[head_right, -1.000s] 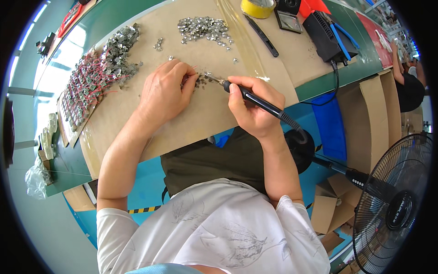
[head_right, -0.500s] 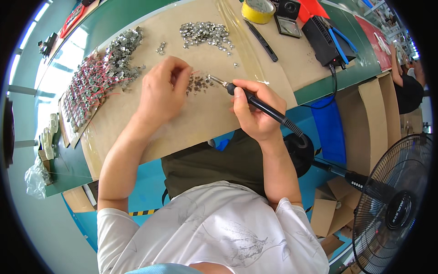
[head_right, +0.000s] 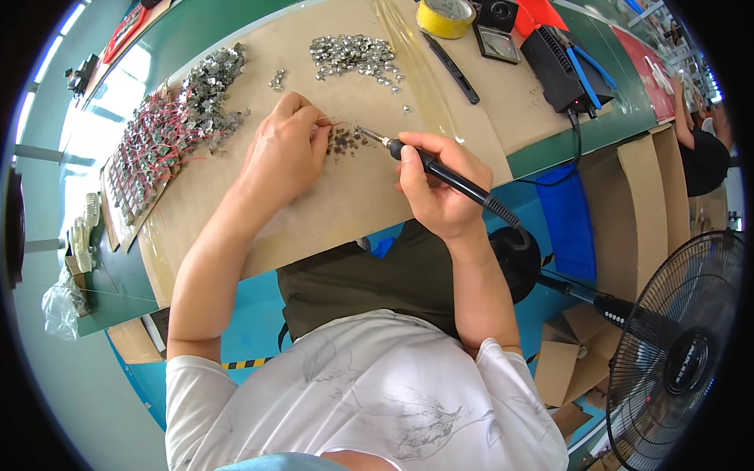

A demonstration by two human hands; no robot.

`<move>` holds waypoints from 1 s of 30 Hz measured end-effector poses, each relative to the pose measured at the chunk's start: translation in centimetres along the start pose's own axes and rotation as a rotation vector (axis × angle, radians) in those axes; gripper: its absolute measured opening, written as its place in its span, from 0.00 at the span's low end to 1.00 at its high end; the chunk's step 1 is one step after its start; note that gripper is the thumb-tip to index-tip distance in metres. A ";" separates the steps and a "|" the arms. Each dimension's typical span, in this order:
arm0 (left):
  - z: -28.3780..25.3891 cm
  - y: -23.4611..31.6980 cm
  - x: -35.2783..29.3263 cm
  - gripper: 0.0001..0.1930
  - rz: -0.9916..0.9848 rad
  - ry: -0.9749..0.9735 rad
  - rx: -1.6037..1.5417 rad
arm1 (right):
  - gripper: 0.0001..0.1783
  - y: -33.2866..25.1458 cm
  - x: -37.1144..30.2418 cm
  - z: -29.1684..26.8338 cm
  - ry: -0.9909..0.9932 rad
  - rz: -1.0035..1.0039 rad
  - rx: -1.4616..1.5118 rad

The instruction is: Soldering small electronic components onto circuit boards at a factory assembly line.

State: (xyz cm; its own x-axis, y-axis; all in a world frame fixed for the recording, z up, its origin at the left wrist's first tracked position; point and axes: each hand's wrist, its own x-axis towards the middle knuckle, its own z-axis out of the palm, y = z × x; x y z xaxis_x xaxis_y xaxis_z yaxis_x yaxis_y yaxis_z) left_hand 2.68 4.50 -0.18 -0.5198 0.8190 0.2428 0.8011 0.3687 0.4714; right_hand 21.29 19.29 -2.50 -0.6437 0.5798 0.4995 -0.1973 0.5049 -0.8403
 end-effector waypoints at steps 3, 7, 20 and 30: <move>0.0 -0.1 0.0 0.08 0.022 0.000 0.027 | 0.09 0.0 0.0 -0.2 -0.013 -0.001 -0.009; -0.1 0.2 -0.1 0.08 0.023 0.033 -0.053 | 0.09 0.0 0.0 -0.2 -0.017 -0.004 -0.013; 0.3 0.8 -0.8 0.08 0.058 0.004 -0.031 | 0.09 0.0 0.2 -0.3 -0.054 0.011 -0.029; 0.6 0.8 -0.8 0.07 0.106 0.045 0.023 | 0.08 0.2 0.2 -0.3 -0.056 -0.006 -0.034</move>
State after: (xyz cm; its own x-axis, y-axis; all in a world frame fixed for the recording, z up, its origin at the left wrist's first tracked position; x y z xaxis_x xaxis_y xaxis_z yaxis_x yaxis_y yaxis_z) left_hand 3.88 4.41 -0.55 -0.4444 0.8334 0.3284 0.8585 0.2915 0.4220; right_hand 21.35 19.73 -2.45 -0.6829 0.5410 0.4909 -0.1767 0.5297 -0.8296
